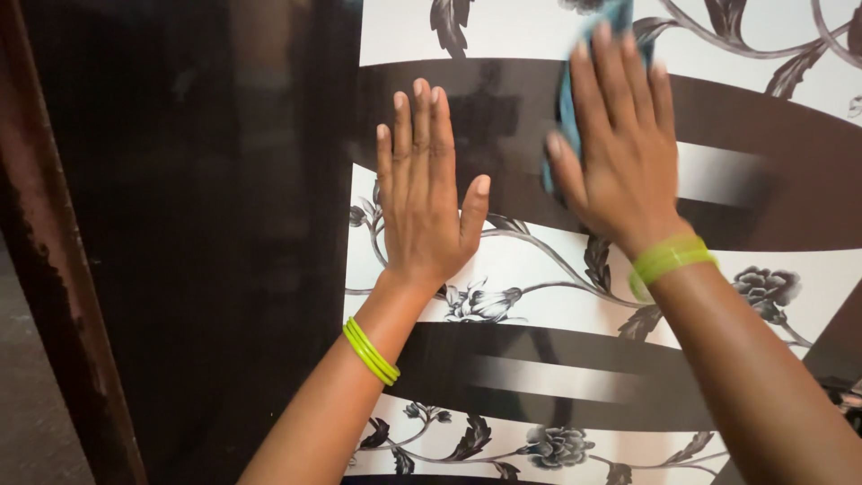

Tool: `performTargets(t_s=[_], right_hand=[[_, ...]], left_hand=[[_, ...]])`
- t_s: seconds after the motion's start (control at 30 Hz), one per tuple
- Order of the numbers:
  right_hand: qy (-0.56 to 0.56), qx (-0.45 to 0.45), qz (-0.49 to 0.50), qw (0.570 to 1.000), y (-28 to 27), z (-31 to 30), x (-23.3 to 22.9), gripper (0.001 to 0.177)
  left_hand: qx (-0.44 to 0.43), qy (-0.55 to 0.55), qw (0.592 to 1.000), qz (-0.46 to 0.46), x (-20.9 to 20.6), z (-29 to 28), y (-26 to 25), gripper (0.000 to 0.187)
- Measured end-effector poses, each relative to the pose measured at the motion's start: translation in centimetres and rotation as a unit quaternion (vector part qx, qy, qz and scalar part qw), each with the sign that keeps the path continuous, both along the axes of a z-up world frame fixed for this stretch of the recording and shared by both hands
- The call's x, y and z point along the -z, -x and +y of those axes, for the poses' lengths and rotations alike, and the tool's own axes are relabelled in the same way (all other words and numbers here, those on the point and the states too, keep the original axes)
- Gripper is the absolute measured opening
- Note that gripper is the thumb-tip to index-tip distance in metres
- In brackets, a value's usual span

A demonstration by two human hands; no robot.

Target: The person wipes the surface of a dark brown door with a blue cloth, covering the floral decals, the handle, and the latch. The person moves the cloth in circular and back-and-forth motions across the door surface.

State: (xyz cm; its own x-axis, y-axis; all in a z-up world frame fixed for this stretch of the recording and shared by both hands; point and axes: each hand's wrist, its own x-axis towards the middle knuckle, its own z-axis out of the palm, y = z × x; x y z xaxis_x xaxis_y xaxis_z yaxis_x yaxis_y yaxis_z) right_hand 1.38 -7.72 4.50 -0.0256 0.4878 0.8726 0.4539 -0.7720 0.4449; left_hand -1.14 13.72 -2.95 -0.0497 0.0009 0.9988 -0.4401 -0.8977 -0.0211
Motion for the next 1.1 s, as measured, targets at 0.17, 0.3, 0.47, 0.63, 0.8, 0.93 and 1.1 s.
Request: performTargets(t_s=[0.17,0.3,0.47,0.63,0.8,0.93,1.1], right_hand=[[-0.027,-0.094,0.072,0.993,-0.4,10.0,-3.7,0.066],[0.102,-0.075,-0.045,0.991,0.6,15.8,-0.1,0.065],[0.247,-0.064,0.031,0.966,1.1,13.5,7.1,0.072],[0.192,-0.047,-0.021,0.98,0.6,9.1,4.8,0.074],[0.092,-0.053,-0.001,0.994,1.3,10.8,-2.3,0.074],[0.038,-0.068,-0.019,0.997,1.5,18.1,-5.3,0.071],[0.118,-0.14,-0.06,0.981,1.9,25.4,-2.1,0.076]], left_hand=[[0.145,-0.002,0.989,-0.013,0.6,0.8,0.4,0.079],[0.2,0.074,0.977,-0.03,1.8,1.2,0.9,0.08],[0.073,0.13,0.989,0.013,3.2,4.0,2.1,0.081],[-0.019,0.101,0.994,0.037,3.2,8.4,2.5,0.078],[-0.036,0.069,0.997,0.023,4.7,9.9,1.9,0.078],[0.066,0.09,0.994,-0.002,5.1,10.2,2.1,0.082],[0.178,0.134,0.974,-0.05,5.1,10.3,3.1,0.092]])
